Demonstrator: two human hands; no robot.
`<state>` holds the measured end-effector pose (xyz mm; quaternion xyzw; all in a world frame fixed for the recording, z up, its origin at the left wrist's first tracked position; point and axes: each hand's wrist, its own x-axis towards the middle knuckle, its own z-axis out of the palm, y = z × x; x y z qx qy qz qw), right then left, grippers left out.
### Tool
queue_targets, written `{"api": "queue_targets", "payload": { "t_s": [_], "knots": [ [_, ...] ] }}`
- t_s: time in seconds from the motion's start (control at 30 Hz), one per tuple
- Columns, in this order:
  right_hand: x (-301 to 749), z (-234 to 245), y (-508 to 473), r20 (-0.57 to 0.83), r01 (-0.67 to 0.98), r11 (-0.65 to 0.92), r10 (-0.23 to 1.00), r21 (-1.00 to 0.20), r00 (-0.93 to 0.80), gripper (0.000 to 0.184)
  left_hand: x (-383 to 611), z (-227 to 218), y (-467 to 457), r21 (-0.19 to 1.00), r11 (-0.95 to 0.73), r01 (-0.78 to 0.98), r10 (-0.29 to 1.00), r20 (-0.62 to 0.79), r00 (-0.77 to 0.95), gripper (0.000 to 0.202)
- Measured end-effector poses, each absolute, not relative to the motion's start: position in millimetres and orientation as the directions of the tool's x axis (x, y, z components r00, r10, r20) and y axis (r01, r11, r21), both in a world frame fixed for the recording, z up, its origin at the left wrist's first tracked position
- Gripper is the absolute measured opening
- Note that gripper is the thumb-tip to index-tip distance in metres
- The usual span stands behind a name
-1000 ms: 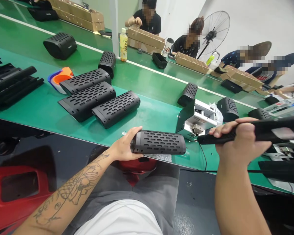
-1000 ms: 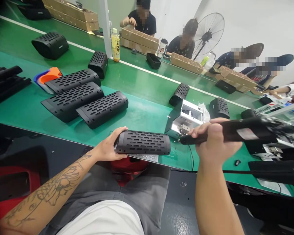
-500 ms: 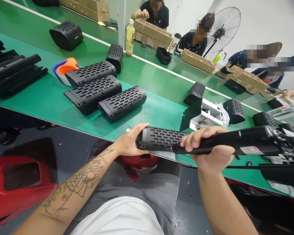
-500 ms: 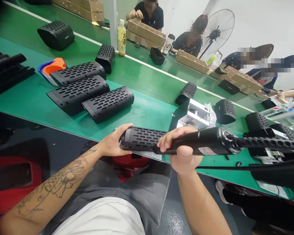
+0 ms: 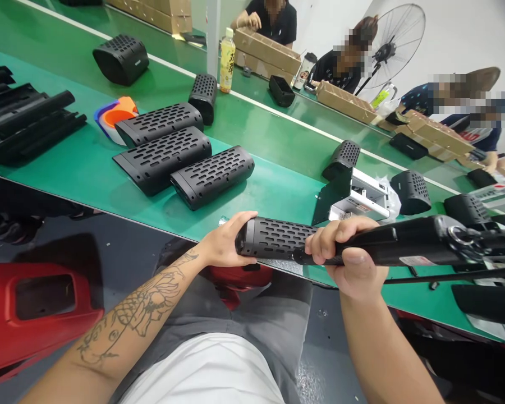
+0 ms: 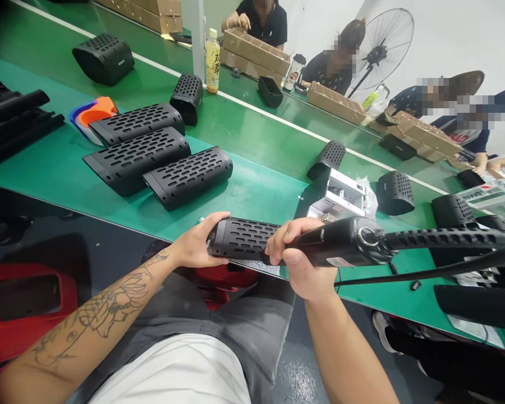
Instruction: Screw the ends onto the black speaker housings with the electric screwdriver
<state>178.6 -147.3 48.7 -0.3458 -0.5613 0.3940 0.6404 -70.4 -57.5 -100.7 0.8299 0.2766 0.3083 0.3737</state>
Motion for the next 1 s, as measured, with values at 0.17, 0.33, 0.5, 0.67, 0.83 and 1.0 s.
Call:
{"api": "queue_targets", "payload": {
  "t_s": [0.17,0.33,0.5,0.67,0.83,1.0],
  "knots": [
    [174.2,51.7,-151.4,0.443,-0.054,0.445,0.895,-0.894,0.047,0.034,-70.6,-101.1,-57.9,0.787,-0.571,0.235,0.689,0.303,0.658,0.118],
    [202.8,73.3,-141.4,0.511,0.036,0.518,0.827,-0.855,0.235,0.039,-69.9,-104.1,-59.5,0.765,-0.6,0.233,0.684,0.34,0.645,0.116],
    [285.4,72.4,-96.2,0.679,0.55,0.398,0.408,-0.734,0.61,0.025,-68.6,-108.1,-59.4,0.734,-0.643,0.218,0.672,0.405,0.62,0.116],
    [326.5,43.5,-85.8,0.634,0.521,0.363,0.47,-0.773,0.614,0.029,-68.5,-109.1,-59.1,0.721,-0.65,0.239,0.679,0.41,0.609,0.119],
    [302.6,47.6,-107.2,0.596,0.443,0.404,0.456,-0.8,0.66,0.023,-68.5,-108.2,-59.8,0.717,-0.655,0.239,0.676,0.414,0.61,0.119],
    [247.8,79.5,-138.1,0.613,0.314,0.555,0.508,-0.77,0.605,0.025,-68.1,-109.5,-60.6,0.724,-0.641,0.254,0.686,0.393,0.613,0.12]
  ]
}}
